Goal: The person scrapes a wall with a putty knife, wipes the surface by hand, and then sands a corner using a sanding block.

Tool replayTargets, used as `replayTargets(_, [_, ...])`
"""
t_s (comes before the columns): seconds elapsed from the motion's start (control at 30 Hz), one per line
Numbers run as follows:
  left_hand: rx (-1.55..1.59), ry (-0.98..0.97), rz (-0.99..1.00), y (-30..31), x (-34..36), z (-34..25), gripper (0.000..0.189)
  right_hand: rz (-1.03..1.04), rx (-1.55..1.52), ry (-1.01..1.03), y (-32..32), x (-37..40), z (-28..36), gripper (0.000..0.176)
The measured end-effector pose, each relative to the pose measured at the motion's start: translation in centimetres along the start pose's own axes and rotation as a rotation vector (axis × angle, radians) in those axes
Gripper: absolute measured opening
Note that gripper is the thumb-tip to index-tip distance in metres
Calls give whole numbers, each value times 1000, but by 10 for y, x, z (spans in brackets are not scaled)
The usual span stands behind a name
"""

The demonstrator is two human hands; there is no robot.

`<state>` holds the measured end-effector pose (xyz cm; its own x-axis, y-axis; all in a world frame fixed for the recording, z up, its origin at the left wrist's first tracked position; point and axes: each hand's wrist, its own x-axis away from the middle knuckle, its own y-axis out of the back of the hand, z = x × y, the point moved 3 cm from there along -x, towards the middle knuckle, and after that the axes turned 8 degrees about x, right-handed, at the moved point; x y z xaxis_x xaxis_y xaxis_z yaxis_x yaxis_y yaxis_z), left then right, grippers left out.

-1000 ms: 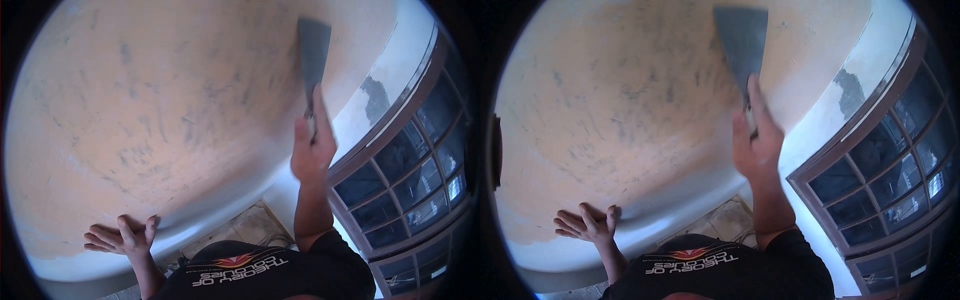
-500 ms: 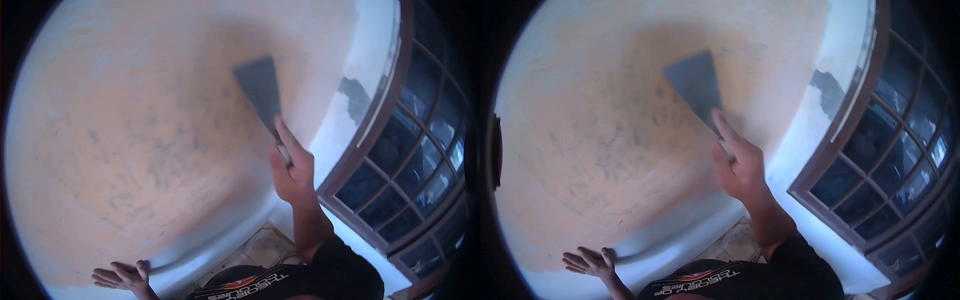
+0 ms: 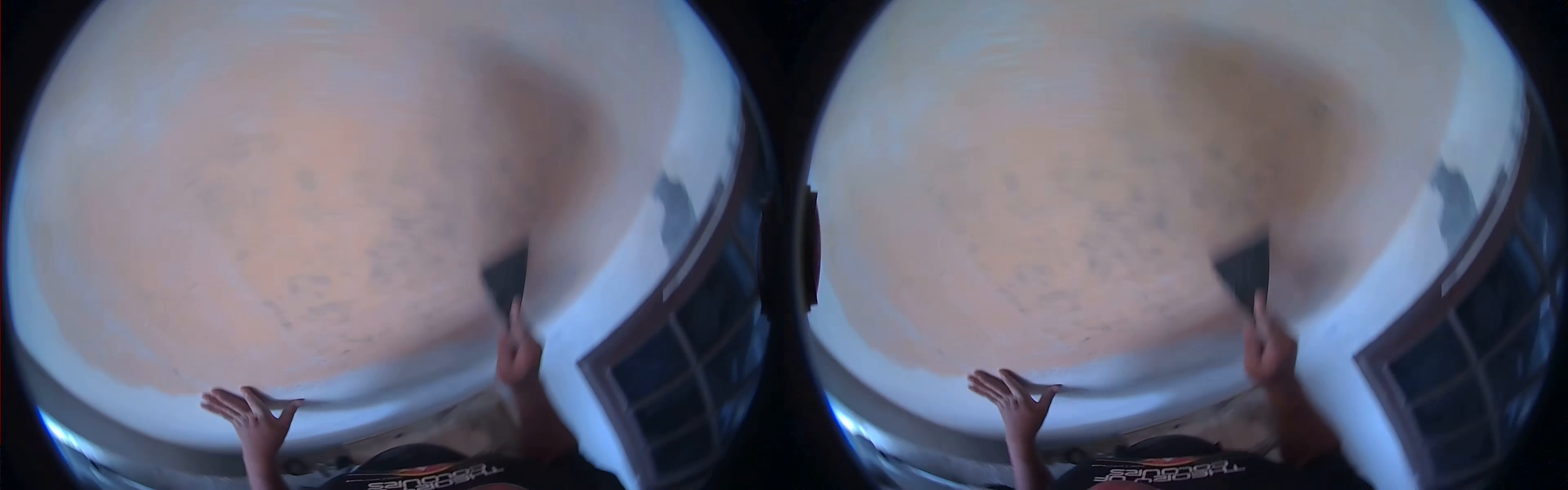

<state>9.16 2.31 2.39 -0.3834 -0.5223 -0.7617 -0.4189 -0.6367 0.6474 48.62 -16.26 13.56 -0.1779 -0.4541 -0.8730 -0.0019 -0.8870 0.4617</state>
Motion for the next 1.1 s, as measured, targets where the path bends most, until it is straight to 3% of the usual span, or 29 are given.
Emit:
replayTargets(0.07, [-3, 33, 14, -8, 6, 4, 132, -97, -58, -23, 37, -75, 17, 49])
replayTargets(0.13, [-15, 20, -76, -16, 11, 10, 127, -71, -217, -206, 52, -100, 20, 53])
replayTargets(0.2, [-42, 99, 15, -24, 16, 17, 140, -104, -158, -246, 43, -72, 16, 55])
replayTargets(0.37, [-99, 149, 2, -22, 2, 28, 145, -139, -75, -252, -22, 57, 2, 58])
replayTargets(0.47, [-137, 168, -123, -1, -34, 15, 144, -127, -22, -205, 19, 17, -10, 56])
replayTargets(0.5, [-78, 205, -167, 6, -46, 13, 140, 26, -70, -373, 39, -13, -21, 53])
replayTargets(0.6, [-7, 260, -209, 31, -85, -19, 133, -374, 115, -124, 82, -105, -48, 50])
replayTargets(0.63, [9, 250, -284, 33, -96, -27, 125, -380, 113, -153, 91, -112, -39, 50])
replayTargets(0.7, [-1, 206, -341, 26, -109, -47, 122, -67, 0, -490, 107, -124, -32, 50])
replayTargets(0.77, [-24, 138, -418, 29, -119, -81, 111, 162, -25, -591, 99, -93, -25, 51])
replayTargets(0.8, [-21, 154, -434, 25, -121, -91, 111, 77, -49, -495, 79, -58, -33, 51])
replayTargets(0.87, [-146, -48, -426, 12, -127, -114, 108, -147, 12, -236, 23, 22, -46, 50])
replayTargets(0.97, [-174, -60, -447, 15, -138, -137, 101, -269, -92, -251, 5, 49, -48, 55])
replayTargets(1.07, [-189, -105, -451, 15, -147, -141, 98, -152, -49, -386, 66, -47, -66, 50])
replayTargets(1.1, [-176, -92, -488, 15, -145, -142, 97, -237, -19, -342, 80, -82, -73, 50])
